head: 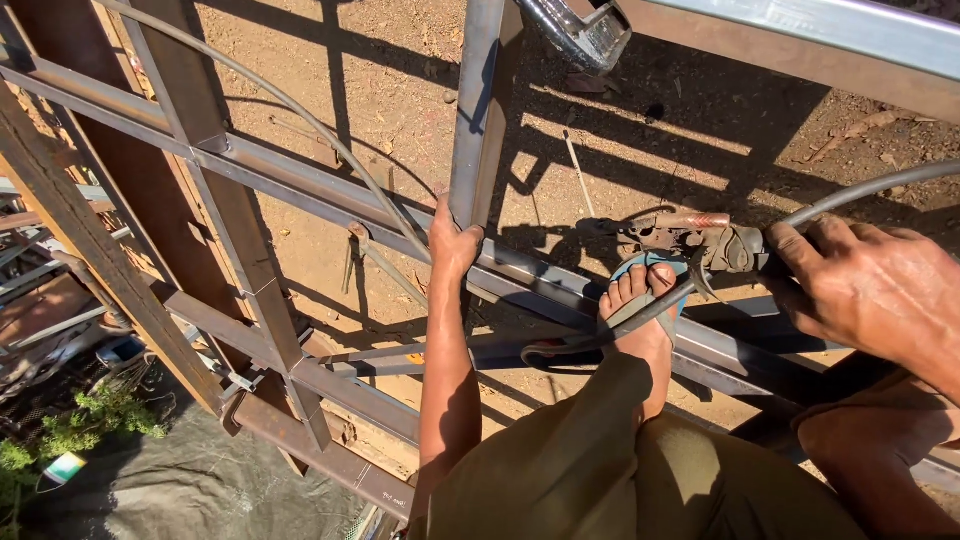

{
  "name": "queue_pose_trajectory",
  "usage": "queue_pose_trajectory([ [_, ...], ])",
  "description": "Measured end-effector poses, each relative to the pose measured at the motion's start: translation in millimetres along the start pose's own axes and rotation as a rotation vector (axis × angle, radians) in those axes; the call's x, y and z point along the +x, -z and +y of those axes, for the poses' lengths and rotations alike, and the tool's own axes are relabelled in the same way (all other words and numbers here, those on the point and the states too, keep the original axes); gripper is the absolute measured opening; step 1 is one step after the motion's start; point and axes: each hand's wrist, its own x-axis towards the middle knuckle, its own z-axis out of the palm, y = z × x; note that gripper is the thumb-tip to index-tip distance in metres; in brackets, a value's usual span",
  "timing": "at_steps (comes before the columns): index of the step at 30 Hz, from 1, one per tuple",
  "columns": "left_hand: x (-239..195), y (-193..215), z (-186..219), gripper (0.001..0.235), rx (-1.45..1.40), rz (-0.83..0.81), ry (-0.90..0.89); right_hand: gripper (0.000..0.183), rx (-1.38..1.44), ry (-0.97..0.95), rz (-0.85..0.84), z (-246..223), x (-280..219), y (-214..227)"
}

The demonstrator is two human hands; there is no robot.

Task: Assembling a metal frame by positioning beams, securing them with clamps, welding the joints, and grinding the surfaces.

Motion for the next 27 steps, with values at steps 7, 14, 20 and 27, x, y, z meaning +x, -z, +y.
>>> queue_pose_trajectory([
  [7, -2, 0, 1, 0.081, -0.02, -0.034, -0.025, 0.123, -0.092, -0.053, 0.12, -3, 4, -14],
  [14, 4, -1, -5, 0.072, 0.013, -0.027, -0.076, 0.102, 0.016, -0.072, 0.193, 1, -1, -6],
  [20, 25, -12, -25, 0.082, -0.033, -0.035, -0.035, 0.1, 0.061, -0.057, 0.108, 6, -9, 16],
  [27, 56, -20, -62, 0.08, -0.605, -0.089, -0.007, 0.099, 0.062, -0.074, 0.15, 8, -11, 15],
])
